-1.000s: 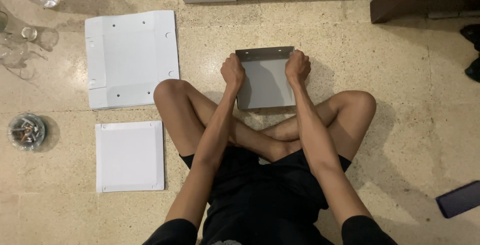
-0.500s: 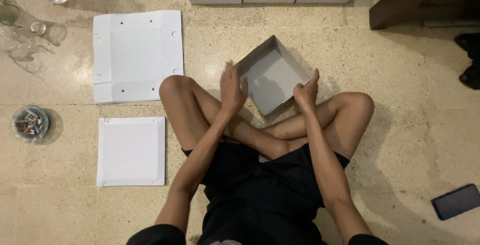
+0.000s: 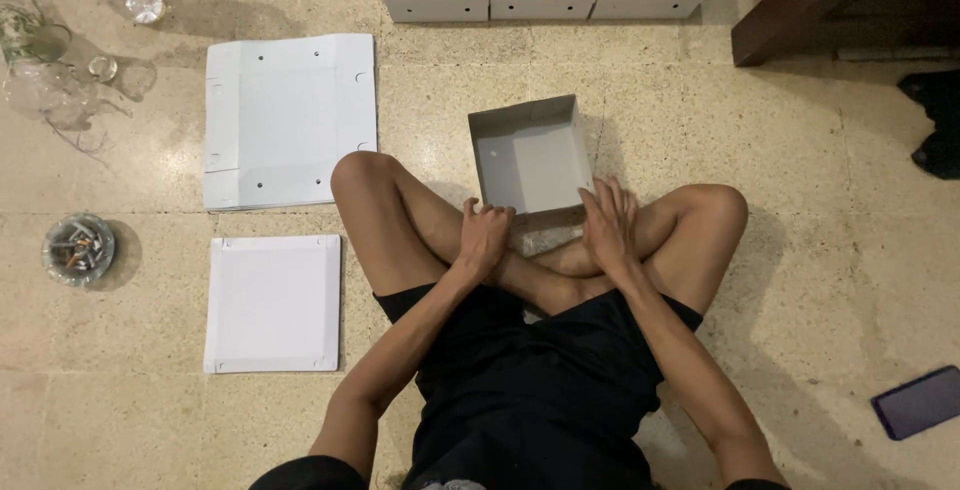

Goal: Assembling cardboard boxes by folding pre-scored templates and tucking in flaps.

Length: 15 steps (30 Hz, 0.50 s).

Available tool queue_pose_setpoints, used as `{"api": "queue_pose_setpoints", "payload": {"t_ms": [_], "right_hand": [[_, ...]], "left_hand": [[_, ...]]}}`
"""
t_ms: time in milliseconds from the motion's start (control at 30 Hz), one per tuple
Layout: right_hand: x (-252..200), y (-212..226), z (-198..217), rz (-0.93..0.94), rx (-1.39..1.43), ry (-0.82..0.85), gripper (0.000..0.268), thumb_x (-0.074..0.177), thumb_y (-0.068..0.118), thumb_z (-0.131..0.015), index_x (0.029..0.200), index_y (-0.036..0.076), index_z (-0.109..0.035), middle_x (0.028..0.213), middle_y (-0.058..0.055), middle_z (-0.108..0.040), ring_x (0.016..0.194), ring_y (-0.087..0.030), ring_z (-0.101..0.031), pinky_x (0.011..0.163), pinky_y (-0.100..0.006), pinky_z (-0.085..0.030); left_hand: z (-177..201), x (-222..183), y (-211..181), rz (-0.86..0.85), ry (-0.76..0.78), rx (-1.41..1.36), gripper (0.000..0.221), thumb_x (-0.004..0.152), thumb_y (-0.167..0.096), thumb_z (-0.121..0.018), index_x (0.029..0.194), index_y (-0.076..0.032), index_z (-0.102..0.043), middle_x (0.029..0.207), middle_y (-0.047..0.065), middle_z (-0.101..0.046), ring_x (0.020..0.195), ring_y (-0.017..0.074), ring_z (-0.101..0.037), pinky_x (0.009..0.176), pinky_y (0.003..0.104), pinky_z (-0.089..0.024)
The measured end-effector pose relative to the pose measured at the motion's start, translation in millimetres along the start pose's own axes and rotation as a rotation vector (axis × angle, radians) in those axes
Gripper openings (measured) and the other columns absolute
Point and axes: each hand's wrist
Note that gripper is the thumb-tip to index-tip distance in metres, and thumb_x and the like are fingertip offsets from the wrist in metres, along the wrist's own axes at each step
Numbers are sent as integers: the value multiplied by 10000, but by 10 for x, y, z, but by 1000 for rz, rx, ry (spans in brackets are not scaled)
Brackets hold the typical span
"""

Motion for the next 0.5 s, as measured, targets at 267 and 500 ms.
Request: {"api": "queue_pose_setpoints", "payload": {"t_ms": [267, 500], "right_hand": [[6, -104, -354, 96, -234, -27, 169, 986, 55, -537, 1131, 124, -585, 1190, -66, -563, 1331, -252, -454, 1065, -546, -290], [23, -234, -553, 137, -144, 62, 90, 966, 109, -536, 992, 166, -600, 810, 26, -534, 860, -177, -584, 923, -477, -423]], "left_hand": [[-568, 152, 137, -30, -194, -210, 652, 985, -459, -97, 972, -82, -629, 746, 96, -565, 773, 229, -661, 1097, 592, -271], [332, -64, -221, 19, -145, 68, 116, 904, -20, -603, 918, -114, -670, 784, 34, -650, 794, 196, -661, 982, 517, -345]]}}
Point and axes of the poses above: each hand's wrist, its own x-axis towards the middle knuckle, its own z-axis out of the back of the hand, y = z × x
